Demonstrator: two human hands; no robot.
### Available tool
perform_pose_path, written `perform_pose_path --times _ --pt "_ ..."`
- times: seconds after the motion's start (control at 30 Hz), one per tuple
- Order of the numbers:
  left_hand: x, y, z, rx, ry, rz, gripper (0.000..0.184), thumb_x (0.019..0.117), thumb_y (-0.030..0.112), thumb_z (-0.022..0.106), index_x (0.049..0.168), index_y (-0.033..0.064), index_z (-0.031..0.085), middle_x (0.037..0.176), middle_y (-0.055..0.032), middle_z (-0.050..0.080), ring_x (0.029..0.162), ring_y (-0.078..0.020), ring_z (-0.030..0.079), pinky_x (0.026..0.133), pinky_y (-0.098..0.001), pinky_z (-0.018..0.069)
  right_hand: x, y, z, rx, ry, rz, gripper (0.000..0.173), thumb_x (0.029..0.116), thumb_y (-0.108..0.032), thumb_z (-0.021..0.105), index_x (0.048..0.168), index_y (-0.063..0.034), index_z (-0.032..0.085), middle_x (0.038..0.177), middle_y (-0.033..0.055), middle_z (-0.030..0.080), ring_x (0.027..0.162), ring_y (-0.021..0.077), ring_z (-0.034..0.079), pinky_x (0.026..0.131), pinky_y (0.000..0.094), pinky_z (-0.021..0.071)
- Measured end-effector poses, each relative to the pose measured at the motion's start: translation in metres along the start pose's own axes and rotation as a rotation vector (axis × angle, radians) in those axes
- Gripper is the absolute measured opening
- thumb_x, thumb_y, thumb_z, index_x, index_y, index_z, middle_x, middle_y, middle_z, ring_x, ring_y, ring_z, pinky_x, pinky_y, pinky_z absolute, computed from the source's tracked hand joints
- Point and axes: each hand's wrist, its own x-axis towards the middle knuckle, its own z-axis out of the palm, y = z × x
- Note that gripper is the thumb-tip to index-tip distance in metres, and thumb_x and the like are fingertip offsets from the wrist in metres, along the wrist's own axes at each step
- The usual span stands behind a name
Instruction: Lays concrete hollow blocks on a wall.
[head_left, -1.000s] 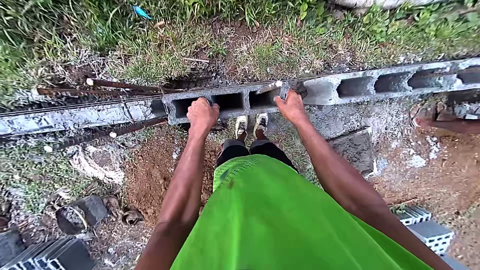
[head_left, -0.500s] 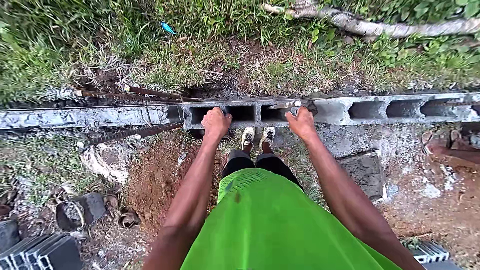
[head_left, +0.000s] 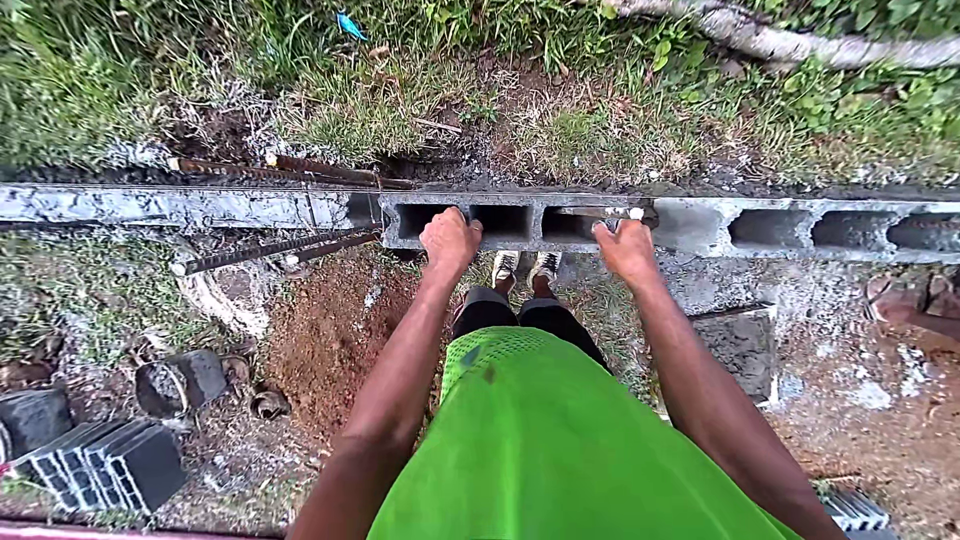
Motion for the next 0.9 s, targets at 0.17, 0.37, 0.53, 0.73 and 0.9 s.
perform_pose_path --times 0.17,0.37,0.53,0.73,0.9 --pt "0.002 -0.003 -0.003 -0.034 -0.007 0.020 0.044 0.1003 0.039 0.060 0.105 -0.0042 0.068 0.110 -0.0284 0.069 0.111 -0.0457 0.066 0.089 -0.0668 0.0494 -0.002 -0.003 -0.002 -0.012 -0.001 -0.007 0.059 0.1057 -0.042 0.054 0.133 0.0110 0.054 0.122 0.0365 0.062 0.120 0.0523 0.059 0.100 0.0692 0.0441" --pt "-0.001 -0.005 -0.003 -0.060 0.011 0.085 0.043 0.0999 0.038 0.059 0.106 -0.0043 0.068 0.111 -0.0284 0.069 0.112 -0.0453 0.065 0.094 -0.0665 0.0477 -0.001 0.002 0.001 0.001 0.036 -0.046 0.059 0.1057 -0.042 0.054 0.135 0.0093 0.053 0.125 0.0365 0.061 0.121 0.0538 0.058 0.098 0.0724 0.0438" --pt "-0.019 -0.028 0.007 -0.156 0.229 0.262 0.051 0.1028 0.043 0.057 0.126 -0.0013 0.066 0.119 -0.0253 0.069 0.125 -0.0424 0.060 0.112 -0.0598 0.0393 -0.001 0.002 0.002 0.024 0.048 -0.051 0.058 0.1054 -0.042 0.056 0.132 0.0094 0.055 0.125 0.0366 0.061 0.121 0.0525 0.058 0.100 0.0702 0.0436" --pt "-0.077 -0.098 0.023 -0.786 0.350 0.107 0.044 0.1050 0.039 0.056 0.134 0.0060 0.061 0.119 -0.0123 0.072 0.108 -0.0258 0.070 0.095 -0.0525 0.0550 -0.006 0.004 -0.009 0.061 0.057 -0.068 0.069 0.1009 -0.054 0.059 0.133 0.0067 0.057 0.127 0.0340 0.062 0.123 0.0497 0.059 0.104 0.0695 0.0434" --pt "-0.038 -0.111 0.041 -1.423 0.089 -0.156 0.079 0.1000 0.049 0.062 0.158 0.0050 0.030 0.151 -0.0241 0.048 0.131 -0.0367 0.056 0.103 -0.0514 0.0522 -0.007 0.006 -0.007 0.072 0.046 -0.065 0.066 0.1054 -0.049 0.053 0.140 0.0075 0.051 0.133 0.0343 0.059 0.128 0.0489 0.056 0.107 0.0664 0.0432"
